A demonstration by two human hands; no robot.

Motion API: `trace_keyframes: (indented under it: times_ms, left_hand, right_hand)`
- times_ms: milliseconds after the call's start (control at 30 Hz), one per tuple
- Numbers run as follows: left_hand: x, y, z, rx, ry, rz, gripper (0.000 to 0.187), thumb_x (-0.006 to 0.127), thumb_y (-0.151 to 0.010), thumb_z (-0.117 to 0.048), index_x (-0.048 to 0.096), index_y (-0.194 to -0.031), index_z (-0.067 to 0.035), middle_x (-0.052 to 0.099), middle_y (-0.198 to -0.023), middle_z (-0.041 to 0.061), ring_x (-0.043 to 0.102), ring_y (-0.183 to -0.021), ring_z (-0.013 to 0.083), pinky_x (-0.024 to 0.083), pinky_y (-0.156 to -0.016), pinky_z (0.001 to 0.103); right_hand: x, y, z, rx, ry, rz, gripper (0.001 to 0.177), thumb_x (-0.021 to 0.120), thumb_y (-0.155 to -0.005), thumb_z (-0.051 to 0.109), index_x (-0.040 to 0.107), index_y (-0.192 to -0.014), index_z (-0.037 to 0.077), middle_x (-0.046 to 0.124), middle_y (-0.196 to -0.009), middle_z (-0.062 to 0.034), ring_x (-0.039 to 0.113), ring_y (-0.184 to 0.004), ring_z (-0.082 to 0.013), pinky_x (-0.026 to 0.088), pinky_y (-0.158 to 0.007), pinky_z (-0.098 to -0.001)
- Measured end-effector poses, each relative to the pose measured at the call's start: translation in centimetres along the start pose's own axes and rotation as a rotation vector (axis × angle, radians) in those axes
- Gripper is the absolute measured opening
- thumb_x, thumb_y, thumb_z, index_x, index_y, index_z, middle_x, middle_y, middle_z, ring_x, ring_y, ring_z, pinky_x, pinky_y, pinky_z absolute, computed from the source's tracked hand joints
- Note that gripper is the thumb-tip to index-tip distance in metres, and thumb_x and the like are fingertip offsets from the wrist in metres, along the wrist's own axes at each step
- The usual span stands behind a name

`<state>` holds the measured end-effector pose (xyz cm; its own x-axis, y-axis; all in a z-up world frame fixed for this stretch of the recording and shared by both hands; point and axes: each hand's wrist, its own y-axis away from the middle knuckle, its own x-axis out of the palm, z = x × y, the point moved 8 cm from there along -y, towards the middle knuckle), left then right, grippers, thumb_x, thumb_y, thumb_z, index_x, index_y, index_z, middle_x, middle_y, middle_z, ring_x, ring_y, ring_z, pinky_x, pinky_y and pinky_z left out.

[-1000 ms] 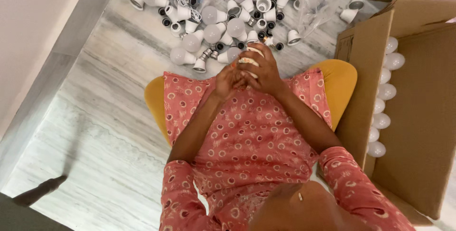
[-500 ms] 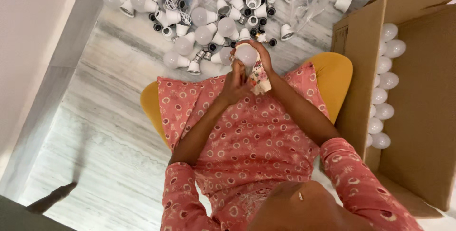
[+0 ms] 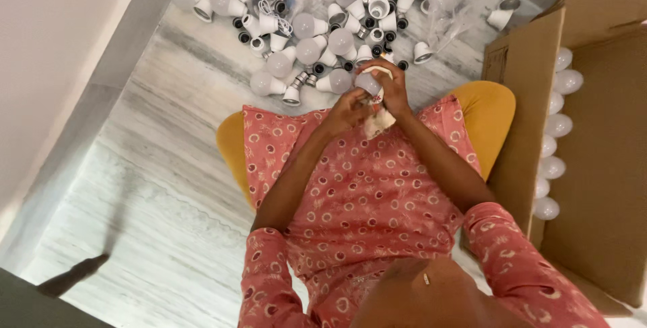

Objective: The person sits on the floor and wipes individual light bulbs with a cloth. They pick up bulbs from a pile on the floor, clean them, and place them into a cardboard box.

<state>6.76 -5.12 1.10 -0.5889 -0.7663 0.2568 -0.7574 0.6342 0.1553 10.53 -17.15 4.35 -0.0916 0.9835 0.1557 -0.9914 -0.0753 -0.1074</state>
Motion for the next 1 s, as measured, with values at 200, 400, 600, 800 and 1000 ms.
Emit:
trace_keyframes:
  times_ms: [200,400,600,800,1000]
  left_hand:
    - [0.0,0.0,2.5,0.022,0.947,0.04,0.032,0.047,-0.107,-0.043,0.056,-0.117,-0.014,0.063,-0.091,0.004,0.064,-0.081,0.0185,0.057,-0.074,0.039]
    - [1.5,0.6,1.8,-0.053,0.769,0.11,0.046,0.05,-0.105,-0.044,0.04,-0.139,-0.015,0.062,-0.107,0.003,0.061,-0.089,0.0156,0.051,-0.075,0.036]
    - [2.4,0.8,-1.2,0.008,0.429,0.117,0.07,0.059,-0.099,-0.05,0.027,-0.147,-0.009,0.063,-0.098,0.007,0.063,-0.083,0.0211,0.052,-0.071,0.04]
    - [2.7,0.0,-2.3,0.019,-0.603,0.037,0.096,0.067,-0.094,-0.055,0.013,-0.154,-0.004,0.065,-0.089,0.012,0.064,-0.076,0.0266,0.053,-0.067,0.044]
    - [0.6,0.7,-5.1,0.201,-0.971,-0.18,0.06,0.07,-0.095,-0.053,0.052,-0.125,-0.005,0.066,-0.086,0.013,0.066,-0.08,0.0295,0.052,-0.068,0.043]
  right_hand:
    - [8.0,2.4,11.3,-0.651,1.011,0.131,0.025,0.059,-0.092,0.028,0.074,-0.096,0.008,0.067,-0.125,-0.0124,0.058,-0.12,-0.0369,0.048,-0.1,-0.05]
    - [5.1,0.2,7.5,-0.407,0.662,0.167,0.033,0.052,-0.107,0.029,0.075,-0.107,0.006,0.073,-0.115,-0.0135,0.069,-0.107,-0.0319,0.057,-0.094,-0.046]
    - [-0.9,-0.2,-1.7,0.361,-0.393,0.003,0.043,0.049,-0.111,0.038,0.068,-0.11,0.0,0.072,-0.101,-0.0198,0.072,-0.089,-0.0317,0.061,-0.082,-0.0434]
    - [2.4,2.3,-3.5,0.661,-0.759,-0.125,0.055,0.042,-0.101,0.056,0.058,-0.124,0.008,0.074,-0.099,-0.0203,0.073,-0.08,-0.0319,0.061,-0.073,-0.0432]
    - [0.9,1.1,-0.6,0.522,-0.575,-0.193,0.039,0.056,-0.098,0.026,0.047,-0.132,0.009,0.068,-0.121,-0.02,0.071,-0.104,-0.0307,0.06,-0.093,-0.046]
